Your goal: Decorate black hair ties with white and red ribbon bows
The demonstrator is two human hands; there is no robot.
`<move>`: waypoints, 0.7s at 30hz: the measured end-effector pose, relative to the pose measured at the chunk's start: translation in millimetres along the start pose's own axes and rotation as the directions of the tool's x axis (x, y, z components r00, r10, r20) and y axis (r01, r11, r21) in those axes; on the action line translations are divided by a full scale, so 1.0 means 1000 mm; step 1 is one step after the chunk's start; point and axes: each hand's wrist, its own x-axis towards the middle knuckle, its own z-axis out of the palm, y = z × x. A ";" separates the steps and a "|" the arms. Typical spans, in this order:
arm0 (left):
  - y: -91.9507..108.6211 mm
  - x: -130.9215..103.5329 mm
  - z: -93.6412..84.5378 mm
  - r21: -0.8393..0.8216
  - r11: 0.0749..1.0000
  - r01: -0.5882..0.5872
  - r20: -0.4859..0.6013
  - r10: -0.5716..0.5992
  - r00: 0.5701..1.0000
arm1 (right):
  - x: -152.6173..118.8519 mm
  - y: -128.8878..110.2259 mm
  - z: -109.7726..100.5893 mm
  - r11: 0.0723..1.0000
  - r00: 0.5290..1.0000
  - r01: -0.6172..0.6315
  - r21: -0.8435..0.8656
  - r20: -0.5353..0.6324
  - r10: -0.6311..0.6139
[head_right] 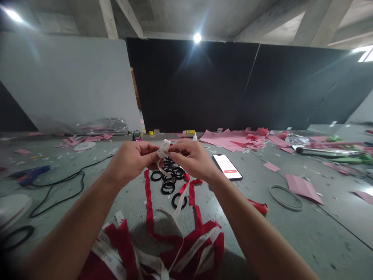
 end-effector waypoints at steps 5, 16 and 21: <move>-0.001 0.000 -0.001 0.039 0.999 -0.010 0.043 0.008 0.999 | 0.000 0.002 0.003 0.997 0.997 -0.082 0.006 0.005 0.082; -0.002 0.002 -0.007 -0.106 0.988 0.116 0.125 -0.103 0.987 | 0.001 0.004 0.009 0.995 0.998 -0.066 -0.072 -0.015 0.065; -0.004 0.001 -0.010 -0.115 0.981 0.156 0.152 -0.138 0.979 | 0.000 0.005 0.010 0.993 0.998 -0.062 -0.100 0.000 0.062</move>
